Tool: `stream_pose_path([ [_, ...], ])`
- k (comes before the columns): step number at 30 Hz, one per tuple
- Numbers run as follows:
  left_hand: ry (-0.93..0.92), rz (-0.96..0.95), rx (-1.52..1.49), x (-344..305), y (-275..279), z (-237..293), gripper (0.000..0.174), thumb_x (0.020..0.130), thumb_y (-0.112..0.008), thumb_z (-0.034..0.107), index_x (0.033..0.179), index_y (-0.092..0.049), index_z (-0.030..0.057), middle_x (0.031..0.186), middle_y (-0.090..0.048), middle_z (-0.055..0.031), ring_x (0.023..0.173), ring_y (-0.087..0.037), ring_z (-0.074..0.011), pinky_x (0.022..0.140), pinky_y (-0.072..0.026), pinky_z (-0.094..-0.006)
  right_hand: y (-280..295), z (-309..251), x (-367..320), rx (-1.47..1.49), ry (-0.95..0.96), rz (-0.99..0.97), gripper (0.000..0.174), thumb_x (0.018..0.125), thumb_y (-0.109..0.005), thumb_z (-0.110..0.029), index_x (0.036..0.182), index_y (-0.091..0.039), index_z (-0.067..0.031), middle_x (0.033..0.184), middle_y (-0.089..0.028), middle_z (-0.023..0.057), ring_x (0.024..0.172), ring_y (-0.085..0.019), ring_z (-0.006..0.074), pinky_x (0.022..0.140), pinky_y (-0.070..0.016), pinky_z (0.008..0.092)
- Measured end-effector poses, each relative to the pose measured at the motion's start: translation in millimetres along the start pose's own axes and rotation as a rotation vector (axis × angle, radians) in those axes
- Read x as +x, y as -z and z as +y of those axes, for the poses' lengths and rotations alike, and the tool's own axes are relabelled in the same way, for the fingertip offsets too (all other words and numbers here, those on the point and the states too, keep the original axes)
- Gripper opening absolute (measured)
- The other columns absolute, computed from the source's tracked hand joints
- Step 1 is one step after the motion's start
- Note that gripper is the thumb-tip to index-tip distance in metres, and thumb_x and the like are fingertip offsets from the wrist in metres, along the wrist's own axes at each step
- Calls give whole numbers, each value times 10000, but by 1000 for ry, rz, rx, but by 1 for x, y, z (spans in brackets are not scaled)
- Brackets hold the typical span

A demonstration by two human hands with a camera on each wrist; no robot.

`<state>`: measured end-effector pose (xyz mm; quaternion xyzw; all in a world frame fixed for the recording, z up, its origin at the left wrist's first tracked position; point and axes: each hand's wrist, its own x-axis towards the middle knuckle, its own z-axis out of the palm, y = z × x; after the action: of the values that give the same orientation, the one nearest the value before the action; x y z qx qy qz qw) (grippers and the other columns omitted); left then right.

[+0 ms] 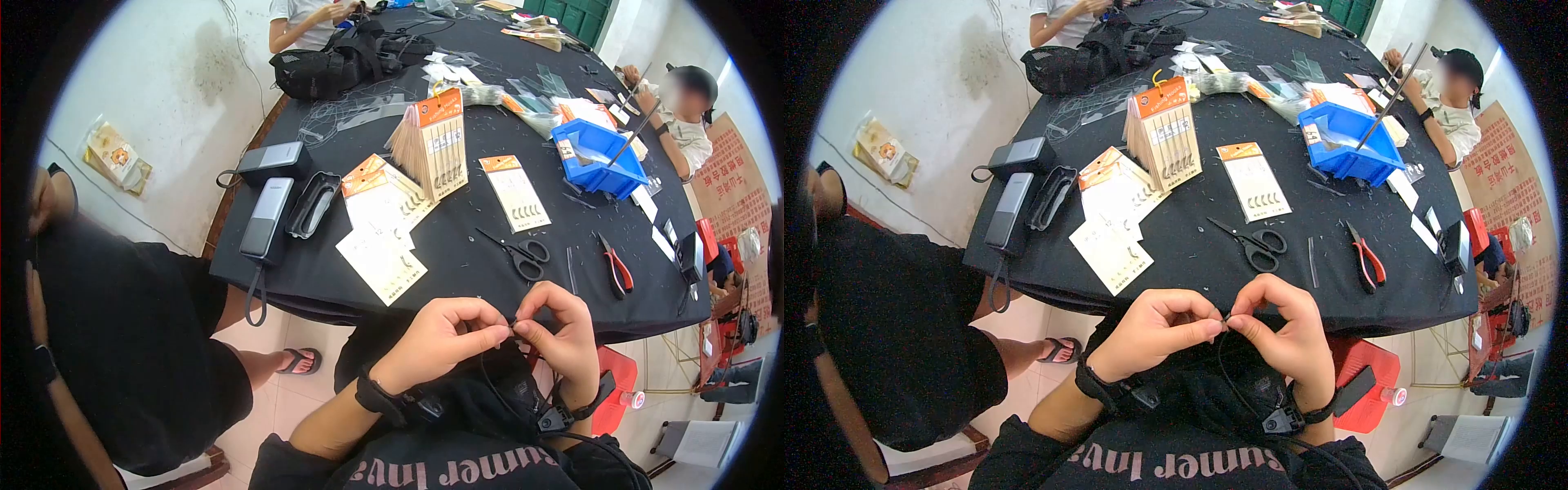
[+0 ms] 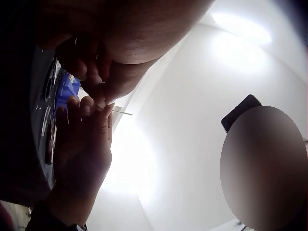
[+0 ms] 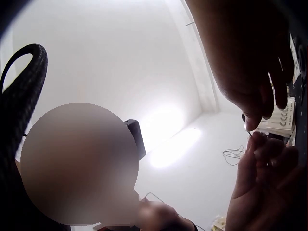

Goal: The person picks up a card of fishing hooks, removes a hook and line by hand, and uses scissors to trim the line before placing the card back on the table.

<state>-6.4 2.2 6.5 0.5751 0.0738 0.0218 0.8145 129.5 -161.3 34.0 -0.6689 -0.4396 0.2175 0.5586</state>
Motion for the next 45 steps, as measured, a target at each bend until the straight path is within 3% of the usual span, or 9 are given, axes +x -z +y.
stream_pose_path([
  [3, -6, 8, -39, 1, -3, 0, 134, 927, -707, 125, 986, -705, 4, 831, -667, 31, 706, -554, -6, 615, -433, -165, 0, 2, -1, 36, -18, -41, 136, 808, -717, -26, 853, -589, -11, 791, -597, 47, 747, -581, 153, 707, -455, 273],
  [6, 36, -23, -9, 0, 0, 2, 109, 939, -697, 102, 979, -691, 0, 887, -662, 18, 778, -568, -26, 680, -452, -186, -1, 0, 0, 24, -3, -67, 130, 800, -676, -4, 847, -555, -12, 790, -561, 67, 741, -561, 190, 705, -445, 294],
  [12, 51, -40, -51, 1, 0, 0, 99, 942, -690, 103, 966, -684, 6, 885, -659, 19, 785, -572, -31, 686, -457, -193, -3, 3, 1, -11, 27, -52, 145, 776, -654, 18, 836, -524, -9, 784, -537, 81, 738, -544, 232, 699, -433, 315],
  [18, 71, -59, -141, 2, 1, -3, 113, 949, -685, 113, 991, -668, 10, 924, -655, 13, 823, -573, -36, 718, -462, -198, -4, 6, 1, 29, 22, -42, 160, 760, -672, 24, 838, -536, -10, 793, -552, 74, 743, -557, 214, 718, -442, 300],
  [24, 80, -103, -166, 0, 3, 0, 102, 959, -671, 117, 981, -656, 19, 944, -653, 4, 860, -576, -42, 755, -459, -203, -3, 2, 1, 83, 46, 22, 160, 762, -718, -5, 907, -650, -14, 851, -630, 72, 776, -603, 204, 747, -464, 308],
  [27, 84, -110, -182, 0, 2, -2, 102, 960, -669, 119, 978, -655, 19, 941, -654, 5, 858, -575, -41, 755, -457, -203, -2, 6, 7, -3, 190, -20, 109, 765, -738, -30, 858, -680, -26, 838, -653, 73, 781, -613, 204, 741, -469, 323],
  [36, 82, -122, -223, 1, -3, -1, 113, 964, -660, 121, 1002, -655, 15, 979, -669, -6, 876, -573, -41, 770, -452, -199, -7, 10, 5, -88, 226, 102, 125, 736, -750, -59, 739, -628, -30, 736, -632, 66, 719, -598, 222, 688, -450, 325],
  [45, 83, -102, -221, 2, -3, 0, 124, 969, -658, 136, 1002, -649, 17, 959, -646, 12, 845, -544, -37, 759, -441, -201, -11, 9, 4, -84, 216, 141, 118, 742, -757, -62, 751, -645, -24, 748, -639, 73, 729, -606, 219, 687, -459, 318],
])
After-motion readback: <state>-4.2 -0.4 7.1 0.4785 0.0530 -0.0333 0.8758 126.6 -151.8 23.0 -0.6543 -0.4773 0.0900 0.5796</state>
